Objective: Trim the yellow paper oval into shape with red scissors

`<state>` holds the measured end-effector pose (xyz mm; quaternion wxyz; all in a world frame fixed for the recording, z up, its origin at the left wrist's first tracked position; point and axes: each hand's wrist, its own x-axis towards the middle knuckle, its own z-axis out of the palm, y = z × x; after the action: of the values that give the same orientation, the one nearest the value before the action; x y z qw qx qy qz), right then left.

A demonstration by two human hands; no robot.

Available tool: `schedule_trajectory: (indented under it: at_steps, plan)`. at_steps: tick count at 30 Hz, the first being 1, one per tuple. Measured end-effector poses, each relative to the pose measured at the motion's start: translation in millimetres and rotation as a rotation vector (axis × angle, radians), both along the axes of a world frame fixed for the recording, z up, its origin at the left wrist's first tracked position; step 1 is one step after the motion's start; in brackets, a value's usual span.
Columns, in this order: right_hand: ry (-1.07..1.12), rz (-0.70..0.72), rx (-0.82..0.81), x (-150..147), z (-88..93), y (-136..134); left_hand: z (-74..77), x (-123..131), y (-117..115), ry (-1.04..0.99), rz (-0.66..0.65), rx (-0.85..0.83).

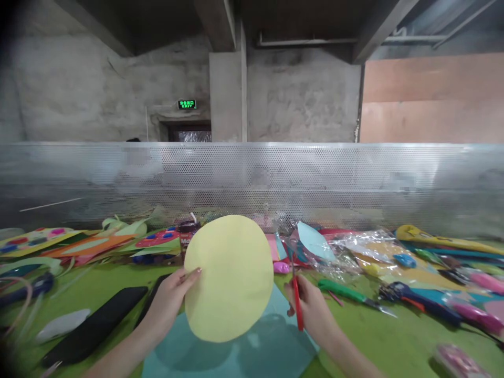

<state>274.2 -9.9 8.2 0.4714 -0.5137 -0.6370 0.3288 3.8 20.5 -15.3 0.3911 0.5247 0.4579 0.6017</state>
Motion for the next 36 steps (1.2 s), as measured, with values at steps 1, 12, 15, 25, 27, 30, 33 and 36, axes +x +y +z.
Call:
schedule_trajectory:
  at_steps: [1, 12, 15, 25, 27, 30, 33, 36]
  plan:
    - [-0.011, 0.002, -0.006, -1, -2.5, 0, -0.8, 1, -1, -0.014, 0.004, -0.017]
    - [-0.106, 0.029, -0.012, -3, -5.2, -2, 11.4, 13, -21, -0.046, -0.063, -0.110]
    - [-0.103, 0.033, -0.007, -4, -5.9, -4, 9.6, 13, -21, -0.072, -0.082, -0.108]
    - [-0.082, 0.027, -0.039, -9, -6.1, -7, 6.7, 13, -19, -0.076, -0.086, -0.098]
    - [-0.105, 0.021, -0.037, -10, -5.1, -7, 6.7, 13, -19, -0.073, -0.077, -0.106]
    - [-0.127, 0.026, -0.036, -9, -4.3, -7, 7.0, 13, -20, -0.068, -0.066, -0.105]
    - [-0.129, 0.030, -0.036, -9, -4.0, -7, 7.2, 13, -20, -0.076, -0.080, -0.100]
    - [-0.119, 0.024, -0.049, -10, -3.3, -8, 7.0, 12, -20, -0.067, -0.082, -0.094]
